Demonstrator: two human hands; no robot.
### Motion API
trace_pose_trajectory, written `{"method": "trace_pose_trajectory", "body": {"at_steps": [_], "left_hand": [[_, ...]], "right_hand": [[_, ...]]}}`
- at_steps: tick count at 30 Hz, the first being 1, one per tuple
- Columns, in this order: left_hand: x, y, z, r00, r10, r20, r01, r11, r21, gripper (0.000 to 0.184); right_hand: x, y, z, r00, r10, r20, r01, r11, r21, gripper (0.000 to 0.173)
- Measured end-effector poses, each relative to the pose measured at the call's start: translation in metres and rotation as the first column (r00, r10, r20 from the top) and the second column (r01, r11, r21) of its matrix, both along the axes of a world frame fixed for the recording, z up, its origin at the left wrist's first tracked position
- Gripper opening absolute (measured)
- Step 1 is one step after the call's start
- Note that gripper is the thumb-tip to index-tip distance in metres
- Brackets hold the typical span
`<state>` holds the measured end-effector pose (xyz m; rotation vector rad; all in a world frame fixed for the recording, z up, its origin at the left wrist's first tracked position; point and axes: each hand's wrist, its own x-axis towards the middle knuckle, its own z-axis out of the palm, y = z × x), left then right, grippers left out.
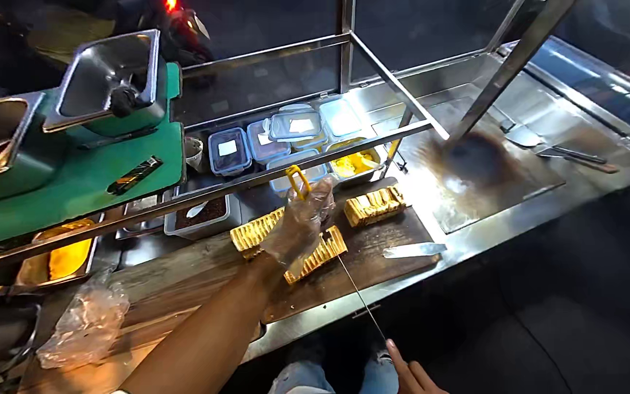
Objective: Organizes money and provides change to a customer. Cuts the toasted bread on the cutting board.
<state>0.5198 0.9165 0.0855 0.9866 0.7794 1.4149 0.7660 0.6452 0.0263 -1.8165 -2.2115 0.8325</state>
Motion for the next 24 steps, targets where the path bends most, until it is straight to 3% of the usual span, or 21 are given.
{"method": "trace_pose_trajectory", "body": {"at_steps": [6, 7, 10, 12, 16, 20, 24], "left_hand": [[-0.002, 0.006, -0.022, 0.997, 0.065, 0.052, -0.058, 0.991, -0.117, 0.04], [-0.001, 0.008, -0.027, 0.996, 0.078, 0.042, -0.072, 0.99, -0.122, 0.04], [0.006, 0.011, -0.041, 0.994, 0.096, -0.043, -0.102, 0.983, -0.154, 0.033], [0.008, 0.011, -0.042, 0.989, 0.102, -0.104, -0.119, 0.978, -0.17, 0.036], [0.01, 0.015, -0.042, 0.984, 0.145, -0.099, -0.164, 0.961, -0.221, 0.038], [0.014, 0.007, -0.018, 0.979, 0.192, -0.074, -0.204, 0.953, -0.226, 0.034], [0.019, 0.007, -0.013, 0.975, 0.199, -0.099, -0.217, 0.95, -0.224, 0.035]], "right_hand": [[-0.053, 0.045, -0.02, 0.999, -0.03, 0.034, 0.025, 0.99, 0.137, 0.058], [-0.067, 0.065, -0.027, 0.997, -0.035, 0.066, 0.027, 0.992, 0.12, 0.059], [-0.095, 0.115, -0.027, 0.984, 0.013, 0.18, 0.015, 0.988, -0.154, 0.062], [-0.092, 0.111, -0.019, 0.977, 0.026, 0.211, 0.011, 0.984, -0.176, 0.063], [-0.073, 0.083, -0.021, 0.978, -0.005, 0.211, -0.009, 0.998, 0.065, 0.062], [-0.078, 0.112, -0.022, 0.977, 0.067, 0.204, -0.044, 0.993, -0.111, 0.063], [-0.071, 0.1, -0.029, 0.983, 0.031, 0.181, -0.038, 0.999, 0.034, 0.061]]}}
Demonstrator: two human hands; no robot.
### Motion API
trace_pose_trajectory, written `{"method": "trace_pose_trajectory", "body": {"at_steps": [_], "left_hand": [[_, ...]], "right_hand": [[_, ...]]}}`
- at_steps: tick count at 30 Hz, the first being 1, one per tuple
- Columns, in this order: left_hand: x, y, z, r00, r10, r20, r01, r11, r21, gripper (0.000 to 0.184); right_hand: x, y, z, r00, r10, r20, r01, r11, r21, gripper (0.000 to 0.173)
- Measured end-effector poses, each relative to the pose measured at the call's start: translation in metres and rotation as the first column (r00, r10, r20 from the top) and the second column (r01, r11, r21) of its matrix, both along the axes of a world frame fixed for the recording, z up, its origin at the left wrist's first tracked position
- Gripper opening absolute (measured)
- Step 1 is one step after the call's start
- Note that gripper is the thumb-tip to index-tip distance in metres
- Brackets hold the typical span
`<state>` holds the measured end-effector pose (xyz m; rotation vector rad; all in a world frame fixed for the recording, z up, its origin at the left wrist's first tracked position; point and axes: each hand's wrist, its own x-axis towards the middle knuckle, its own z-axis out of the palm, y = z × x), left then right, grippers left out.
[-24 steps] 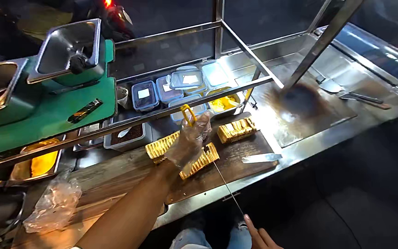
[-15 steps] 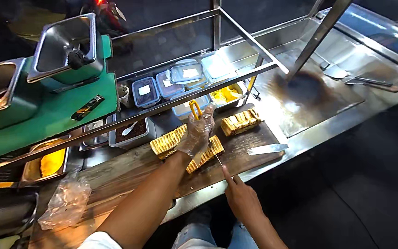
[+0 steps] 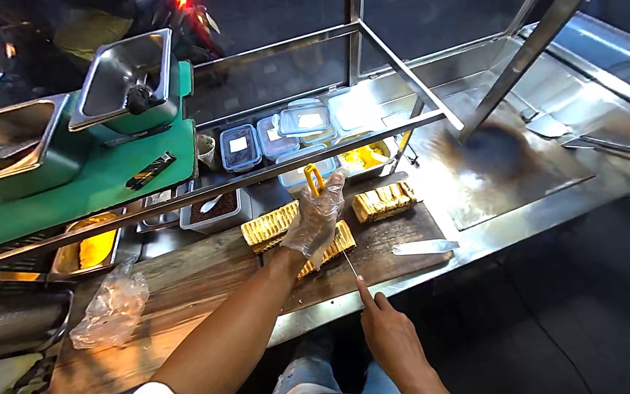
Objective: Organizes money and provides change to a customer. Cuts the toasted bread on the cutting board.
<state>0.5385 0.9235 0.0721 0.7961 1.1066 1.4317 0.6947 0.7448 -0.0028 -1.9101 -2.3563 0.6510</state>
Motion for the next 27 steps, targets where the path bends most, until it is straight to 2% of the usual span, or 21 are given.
{"method": "trace_pose_trajectory", "body": {"at_steps": [1, 5, 9, 10, 13, 15, 17, 19, 20, 23, 24, 26, 27], "left_hand": [[0.001, 0.004, -0.007, 1.0, 0.007, -0.007, -0.007, 1.0, 0.007, 0.034], [0.006, 0.015, -0.031, 0.998, 0.048, -0.047, -0.048, 0.999, 0.005, 0.03], [-0.001, 0.023, -0.045, 0.998, 0.041, -0.052, -0.042, 0.998, -0.037, 0.039], [-0.003, 0.025, -0.048, 0.998, 0.036, -0.044, -0.039, 0.997, -0.062, 0.041], [-0.002, 0.027, -0.053, 0.996, 0.04, -0.077, -0.047, 0.995, -0.091, 0.042], [-0.002, 0.025, -0.058, 0.99, 0.037, -0.138, -0.045, 0.997, -0.057, 0.041], [-0.004, 0.026, -0.06, 0.984, 0.029, -0.178, -0.041, 0.997, -0.061, 0.042], [-0.006, 0.027, -0.062, 0.982, 0.02, -0.186, -0.034, 0.997, -0.071, 0.042], [-0.006, 0.028, -0.063, 0.982, 0.018, -0.19, -0.033, 0.996, -0.077, 0.043], [-0.004, 0.024, -0.064, 0.968, -0.025, -0.249, 0.007, 0.997, -0.074, 0.044], [-0.002, 0.022, -0.063, 0.963, -0.027, -0.267, 0.01, 0.998, -0.066, 0.042], [-0.002, 0.021, -0.062, 0.957, -0.035, -0.287, 0.021, 0.998, -0.051, 0.038], [-0.003, 0.021, -0.063, 0.959, -0.045, -0.279, 0.031, 0.998, -0.056, 0.038]], "right_hand": [[-0.002, 0.004, -0.001, 1.0, 0.0, -0.003, 0.0, 1.0, -0.001, 0.062], [-0.01, 0.033, 0.001, 1.0, 0.012, 0.015, -0.009, 0.978, -0.211, 0.063], [0.008, 0.006, 0.013, 1.0, 0.01, 0.018, -0.007, 0.989, -0.15, 0.063], [0.007, 0.007, 0.014, 1.0, 0.015, 0.023, -0.01, 0.983, -0.185, 0.063], [-0.021, 0.047, -0.005, 1.0, 0.012, -0.005, -0.013, 0.949, -0.316, 0.062], [-0.03, 0.057, -0.015, 1.0, 0.003, -0.021, -0.01, 0.943, -0.332, 0.063], [-0.017, 0.027, 0.0, 1.0, -0.02, -0.018, 0.013, 0.942, -0.335, 0.065], [0.005, -0.017, 0.005, 0.997, -0.052, -0.059, 0.04, 0.979, -0.198, 0.063], [0.01, -0.022, -0.001, 0.996, -0.054, -0.068, 0.043, 0.987, -0.156, 0.063], [-0.017, 0.028, -0.03, 0.998, -0.042, -0.048, 0.026, 0.952, -0.305, 0.064], [-0.024, 0.042, -0.041, 0.998, -0.028, -0.06, 0.008, 0.953, -0.301, 0.063], [-0.019, 0.037, -0.042, 0.999, -0.026, -0.047, 0.01, 0.949, -0.314, 0.063], [-0.007, 0.014, -0.036, 0.998, -0.038, -0.041, 0.024, 0.953, -0.303, 0.064]]}}
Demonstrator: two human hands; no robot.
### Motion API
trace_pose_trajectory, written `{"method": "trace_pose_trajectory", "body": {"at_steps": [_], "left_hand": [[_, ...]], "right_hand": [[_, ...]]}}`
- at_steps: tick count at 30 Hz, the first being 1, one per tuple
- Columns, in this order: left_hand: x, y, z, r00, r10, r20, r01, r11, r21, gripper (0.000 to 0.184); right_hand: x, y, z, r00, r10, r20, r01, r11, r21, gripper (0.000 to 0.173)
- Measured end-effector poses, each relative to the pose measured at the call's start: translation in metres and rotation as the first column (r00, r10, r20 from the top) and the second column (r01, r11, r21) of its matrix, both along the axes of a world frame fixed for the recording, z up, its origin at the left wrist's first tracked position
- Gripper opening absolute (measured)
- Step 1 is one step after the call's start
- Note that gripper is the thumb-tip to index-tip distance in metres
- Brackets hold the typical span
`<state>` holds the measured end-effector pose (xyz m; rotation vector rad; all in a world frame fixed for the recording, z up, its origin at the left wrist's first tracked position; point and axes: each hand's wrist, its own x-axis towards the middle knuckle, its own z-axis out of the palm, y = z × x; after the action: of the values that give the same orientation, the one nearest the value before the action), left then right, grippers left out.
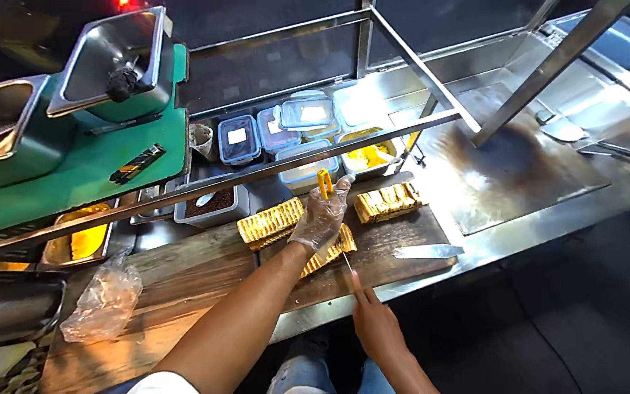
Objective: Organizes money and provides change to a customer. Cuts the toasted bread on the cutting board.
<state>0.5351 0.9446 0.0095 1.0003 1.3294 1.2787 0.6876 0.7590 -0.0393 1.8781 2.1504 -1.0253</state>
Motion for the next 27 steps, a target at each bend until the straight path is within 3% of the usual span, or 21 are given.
{"method": "trace_pose_trajectory", "body": {"at_steps": [3, 8, 9, 12, 14, 17, 20, 21, 23, 25, 27], "left_hand": [[-0.004, 0.003, -0.001, 0.997, 0.019, 0.08, -0.016, 0.999, -0.035, 0.043], [0.001, -0.007, 0.0, 1.0, -0.023, -0.01, 0.023, 1.0, 0.011, 0.038], [0.0, -0.006, 0.001, 0.999, -0.032, -0.018, 0.033, 0.999, 0.016, 0.035], [-0.007, -0.005, 0.002, 0.999, 0.004, 0.047, -0.004, 1.0, -0.002, 0.039], [-0.009, -0.002, 0.005, 0.989, 0.062, 0.136, -0.06, 0.998, -0.021, 0.041], [-0.013, -0.003, 0.004, 0.972, 0.082, 0.221, -0.078, 0.997, -0.027, 0.045], [-0.009, 0.0, 0.008, 0.976, 0.007, 0.218, -0.001, 1.0, -0.025, 0.043], [-0.009, 0.001, 0.018, 0.979, -0.029, 0.201, 0.04, 0.998, -0.052, 0.039], [-0.012, -0.008, 0.068, 0.978, -0.074, 0.196, 0.081, 0.996, -0.024, 0.032], [-0.03, -0.029, 0.131, 0.972, -0.17, 0.162, 0.152, 0.982, 0.115, 0.026], [-0.05, -0.057, 0.16, 0.986, -0.141, -0.084, 0.149, 0.984, 0.096, 0.029]], "right_hand": [[0.034, -0.057, 0.001, 0.999, -0.005, -0.054, 0.017, 0.976, 0.216, 0.064], [-0.013, 0.03, -0.019, 0.999, 0.048, -0.02, -0.049, 0.998, -0.035, 0.064], [-0.007, 0.018, -0.019, 0.999, 0.045, -0.015, -0.045, 0.999, -0.01, 0.065], [0.061, -0.092, -0.014, 0.997, 0.017, -0.079, 0.002, 0.973, 0.231, 0.062], [0.106, -0.138, 0.004, 0.988, 0.003, -0.156, 0.022, 0.988, 0.154, 0.058], [0.121, -0.133, 0.014, 0.849, -0.09, -0.52, 0.126, 0.991, 0.033, 0.052], [0.096, -0.108, 0.007, 0.643, -0.418, -0.642, 0.257, 0.907, -0.334, 0.056], [0.092, -0.105, 0.004, 0.608, -0.498, -0.618, 0.275, 0.862, -0.425, 0.058], [0.097, -0.104, 0.008, 0.615, -0.48, -0.625, 0.263, 0.873, -0.412, 0.057], [0.106, -0.109, 0.019, 0.685, -0.298, -0.665, 0.225, 0.954, -0.197, 0.054], [0.114, -0.11, 0.025, 0.782, -0.139, -0.608, 0.21, 0.977, 0.046, 0.053]]}}
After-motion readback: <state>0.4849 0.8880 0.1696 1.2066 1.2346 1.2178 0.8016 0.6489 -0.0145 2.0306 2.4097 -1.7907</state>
